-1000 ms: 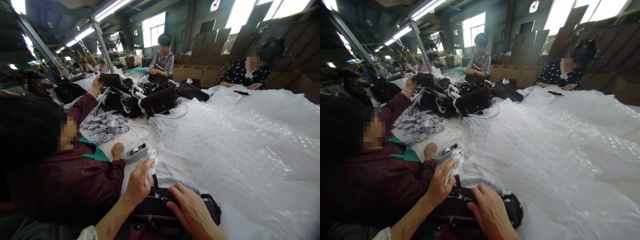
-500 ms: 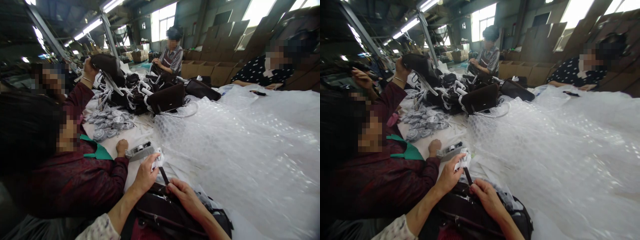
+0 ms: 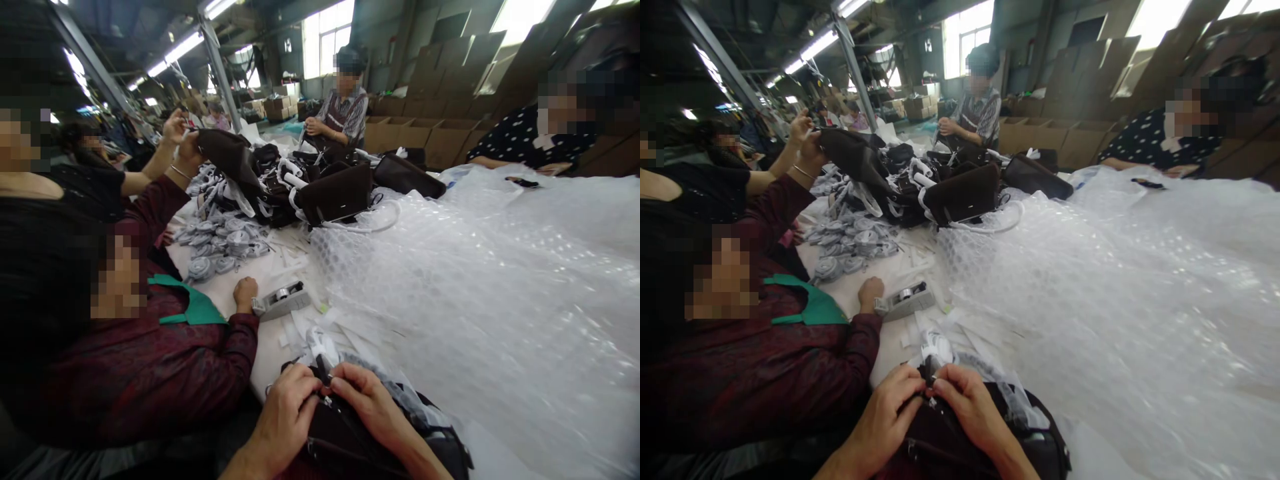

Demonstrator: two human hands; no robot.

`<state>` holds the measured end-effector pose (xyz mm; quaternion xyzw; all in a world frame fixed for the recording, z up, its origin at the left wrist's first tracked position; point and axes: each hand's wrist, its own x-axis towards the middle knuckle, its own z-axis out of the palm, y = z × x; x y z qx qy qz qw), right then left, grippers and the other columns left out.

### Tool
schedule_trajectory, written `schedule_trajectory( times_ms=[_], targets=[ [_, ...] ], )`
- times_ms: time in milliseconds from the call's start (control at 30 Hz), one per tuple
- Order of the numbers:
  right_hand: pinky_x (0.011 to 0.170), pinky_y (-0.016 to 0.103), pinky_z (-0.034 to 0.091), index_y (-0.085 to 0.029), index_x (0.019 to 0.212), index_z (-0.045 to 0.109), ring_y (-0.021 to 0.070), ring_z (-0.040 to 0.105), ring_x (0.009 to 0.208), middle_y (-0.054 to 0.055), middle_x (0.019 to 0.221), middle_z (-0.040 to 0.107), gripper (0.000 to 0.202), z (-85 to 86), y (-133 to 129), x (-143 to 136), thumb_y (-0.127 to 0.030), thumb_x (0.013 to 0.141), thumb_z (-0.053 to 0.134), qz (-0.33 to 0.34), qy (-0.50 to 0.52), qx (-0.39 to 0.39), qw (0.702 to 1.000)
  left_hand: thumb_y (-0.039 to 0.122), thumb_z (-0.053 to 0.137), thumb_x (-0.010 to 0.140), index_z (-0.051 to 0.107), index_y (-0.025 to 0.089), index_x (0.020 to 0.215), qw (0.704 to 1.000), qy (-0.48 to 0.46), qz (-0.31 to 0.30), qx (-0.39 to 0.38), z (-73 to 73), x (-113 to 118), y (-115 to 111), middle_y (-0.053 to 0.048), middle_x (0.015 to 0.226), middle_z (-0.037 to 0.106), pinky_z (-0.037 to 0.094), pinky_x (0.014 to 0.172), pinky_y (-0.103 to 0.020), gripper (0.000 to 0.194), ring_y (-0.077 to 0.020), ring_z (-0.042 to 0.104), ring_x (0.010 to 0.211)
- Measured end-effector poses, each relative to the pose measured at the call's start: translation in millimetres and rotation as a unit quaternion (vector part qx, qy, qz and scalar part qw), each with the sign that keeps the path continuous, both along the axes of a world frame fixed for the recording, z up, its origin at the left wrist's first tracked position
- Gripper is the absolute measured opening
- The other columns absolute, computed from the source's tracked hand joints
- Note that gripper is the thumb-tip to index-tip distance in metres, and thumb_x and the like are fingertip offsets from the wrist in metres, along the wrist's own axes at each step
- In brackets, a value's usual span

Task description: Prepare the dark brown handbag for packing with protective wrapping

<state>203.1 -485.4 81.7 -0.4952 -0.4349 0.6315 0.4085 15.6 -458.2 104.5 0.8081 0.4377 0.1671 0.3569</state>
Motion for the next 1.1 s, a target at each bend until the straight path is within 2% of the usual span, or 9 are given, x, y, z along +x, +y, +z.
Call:
schedule_trajectory(
  times_ms=[167,267,367,533,700,867,1000,1100],
  targets=[
    [0.066,0.03,0.036,-0.02,0.07,0.057,0.0153,0.046,0.068,-0.001,0.068,0.056,0.042,8.2,-2,-5,-0.058,0.086,0.056,-0.012,-0.056,-0.011,0.998,0.017,0.046,0.097,0.062,0.021,0.082,0.992,-0.073,0.024,0.104,-22.3,1,-5,-0.002,0.084,0.066,0.05,0.075,-0.028,0.022,-0.0169,0.062,0.083],
    [0.063,0.03,0.038,-0.02,0.075,0.056,0.0165,0.051,0.068,0.001,0.072,0.061,0.042,3.5,-5,-5,-0.061,0.083,0.058,-0.032,-0.02,-0.04,0.999,0.02,0.04,0.1,0.059,0.021,0.085,0.989,-0.09,0.033,0.114,-27.9,2,-6,-0.002,0.087,0.066,0.05,0.076,-0.027,0.023,-0.0155,0.062,0.084],
    [0.065,0.031,0.039,-0.02,0.078,0.057,0.0172,0.054,0.069,0.001,0.073,0.063,0.038,-3.1,-7,-2,-0.057,0.081,0.061,-0.04,0.01,-0.056,0.998,0.023,0.039,0.101,0.058,0.022,0.086,0.992,-0.096,0.041,0.074,-26.4,2,-5,-0.002,0.088,0.065,0.05,0.078,-0.027,0.024,-0.0154,0.063,0.086],
    [0.066,0.03,0.033,-0.017,0.076,0.066,0.0141,0.045,0.067,-0.003,0.066,0.054,0.024,-5.0,-5,5,-0.04,0.077,0.062,-0.026,-0.033,-0.052,0.998,0.025,0.044,0.099,0.06,0.021,0.081,0.993,-0.085,0.08,-0.004,-23.8,5,2,-0.002,0.086,0.065,0.049,0.079,-0.029,0.024,-0.0173,0.063,0.086],
    [0.072,0.031,0.035,-0.018,0.079,0.072,0.0149,0.049,0.072,-0.002,0.071,0.062,0.024,0.5,-4,7,-0.04,0.072,0.069,-0.04,0.009,-0.087,0.995,0.026,0.049,0.097,0.064,0.021,0.08,0.994,-0.077,0.081,0.003,-26.4,10,4,-0.001,0.083,0.066,0.048,0.078,-0.03,0.023,-0.018,0.063,0.084],
    [0.065,0.028,0.032,-0.018,0.081,0.072,0.0115,0.046,0.065,-0.004,0.068,0.062,0.028,2.6,-5,8,-0.044,0.07,0.075,-0.051,0.056,-0.122,0.99,0.022,0.045,0.097,0.062,0.021,0.08,0.995,-0.045,0.09,0.017,-25.0,11,2,-0.002,0.082,0.064,0.048,0.078,-0.033,0.024,-0.0195,0.061,0.085],
    [0.063,0.026,0.033,-0.018,0.082,0.07,0.0104,0.048,0.064,-0.004,0.069,0.064,0.031,1.7,-2,8,-0.044,0.069,0.08,-0.063,0.109,-0.111,0.986,0.015,0.054,0.091,0.061,0.02,0.082,0.998,-0.015,0.05,0.017,-15.8,12,4,-0.005,0.093,0.066,0.046,0.086,-0.039,0.013,-0.0232,0.058,0.095],
    [0.066,0.026,0.035,-0.019,0.078,0.063,0.0107,0.049,0.066,-0.005,0.07,0.063,0.03,1.1,0,5,-0.043,0.072,0.08,-0.051,0.127,-0.076,0.988,0.021,0.067,0.085,0.063,0.02,0.084,0.999,-0.014,0.024,-0.028,-9.0,13,7,-0.005,0.096,0.067,0.045,0.09,-0.042,0.004,-0.025,0.057,0.099]
  ],
)
